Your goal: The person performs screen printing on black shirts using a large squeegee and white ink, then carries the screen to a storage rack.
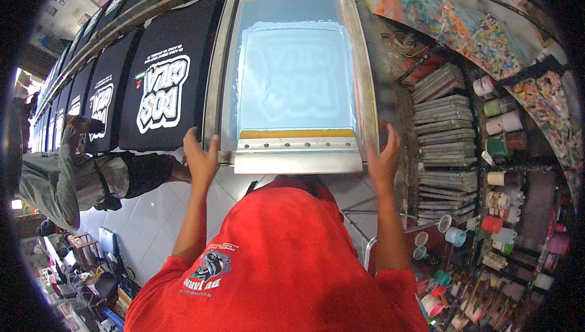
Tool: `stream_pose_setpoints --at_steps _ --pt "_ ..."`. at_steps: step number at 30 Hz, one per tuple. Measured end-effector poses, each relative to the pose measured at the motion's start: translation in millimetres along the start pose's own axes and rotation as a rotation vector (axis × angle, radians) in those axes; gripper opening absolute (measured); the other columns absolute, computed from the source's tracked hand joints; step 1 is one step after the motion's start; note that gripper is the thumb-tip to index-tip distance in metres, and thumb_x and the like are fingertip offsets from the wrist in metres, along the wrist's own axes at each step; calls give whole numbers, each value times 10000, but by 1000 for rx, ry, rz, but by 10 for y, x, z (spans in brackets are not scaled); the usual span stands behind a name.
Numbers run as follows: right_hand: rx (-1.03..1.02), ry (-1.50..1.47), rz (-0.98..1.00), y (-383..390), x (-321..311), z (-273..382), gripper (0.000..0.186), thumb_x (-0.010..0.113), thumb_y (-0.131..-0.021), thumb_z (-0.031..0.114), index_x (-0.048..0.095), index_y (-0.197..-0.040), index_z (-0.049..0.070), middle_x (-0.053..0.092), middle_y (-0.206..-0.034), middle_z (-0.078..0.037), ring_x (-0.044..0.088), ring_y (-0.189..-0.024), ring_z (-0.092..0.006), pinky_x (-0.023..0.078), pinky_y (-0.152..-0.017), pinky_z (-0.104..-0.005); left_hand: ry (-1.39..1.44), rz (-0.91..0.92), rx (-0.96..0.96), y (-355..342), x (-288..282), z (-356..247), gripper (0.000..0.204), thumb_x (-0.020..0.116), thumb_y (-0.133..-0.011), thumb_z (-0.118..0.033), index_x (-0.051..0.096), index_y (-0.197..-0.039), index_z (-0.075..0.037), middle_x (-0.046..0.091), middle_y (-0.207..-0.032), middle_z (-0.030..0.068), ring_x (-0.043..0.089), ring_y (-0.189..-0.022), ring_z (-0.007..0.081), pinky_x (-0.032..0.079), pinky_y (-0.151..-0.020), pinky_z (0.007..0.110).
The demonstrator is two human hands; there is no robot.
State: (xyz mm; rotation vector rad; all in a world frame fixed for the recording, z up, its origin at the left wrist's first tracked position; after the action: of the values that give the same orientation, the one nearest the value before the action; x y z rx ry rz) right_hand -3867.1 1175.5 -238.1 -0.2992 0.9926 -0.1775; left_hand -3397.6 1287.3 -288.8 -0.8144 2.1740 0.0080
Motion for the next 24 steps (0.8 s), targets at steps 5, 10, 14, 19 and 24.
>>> stream_pose_setpoints --at_steps 5,10,14,19,24 --pt "475 -216 411 -309 466 -485 603 452 -999 487 644 -1052 -82 687 -939 -222 651 -898 -355 472 -852 -411 333 295 -406 -247 260 426 527 611 -927 -445 667 -968 77 672 -764 180 618 -687 261 490 -711 401" --pt "425 -3 243 -266 298 -279 650 383 -1009 501 656 -990 -89 669 -884 -283 651 -881 -426 473 -816 -479 186 299 -449 -252 85 285 562 592 -926 -477 669 -992 76 668 -783 216 635 -728 287 489 -735 406" --pt "453 -83 139 -10 81 -44 671 352 -1018 513 655 -1020 -86 673 -926 -282 643 -902 -439 469 -827 -483 162 296 -404 -202 -118 296 566 579 -931 -486 665 -984 70 661 -776 220 633 -719 307 487 -729 409" --pt "519 -75 91 563 -369 141 673 357 -1019 515 642 -1105 -88 670 -1015 -286 637 -964 -417 462 -881 -450 272 354 -320 -135 -515 175 514 588 -943 -439 649 -1011 67 682 -828 212 651 -758 269 489 -730 395" --pt "617 -85 -214 1828 -868 434 669 362 -1027 501 607 -1166 -107 662 -1113 -263 625 -1046 -358 441 -937 -417 446 530 -163 -90 -809 128 457 611 -940 -376 644 -1081 58 703 -902 186 658 -822 227 502 -765 374"
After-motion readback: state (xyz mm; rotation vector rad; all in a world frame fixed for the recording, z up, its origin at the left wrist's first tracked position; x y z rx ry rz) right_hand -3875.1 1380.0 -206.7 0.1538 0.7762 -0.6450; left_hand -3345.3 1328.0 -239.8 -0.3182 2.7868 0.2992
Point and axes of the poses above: each hand's wrist, its own y-axis away from the middle knuckle, its own x-axis out of the palm, z = x × y, the point moved 4 cm from there along -y, towards the middle knuckle
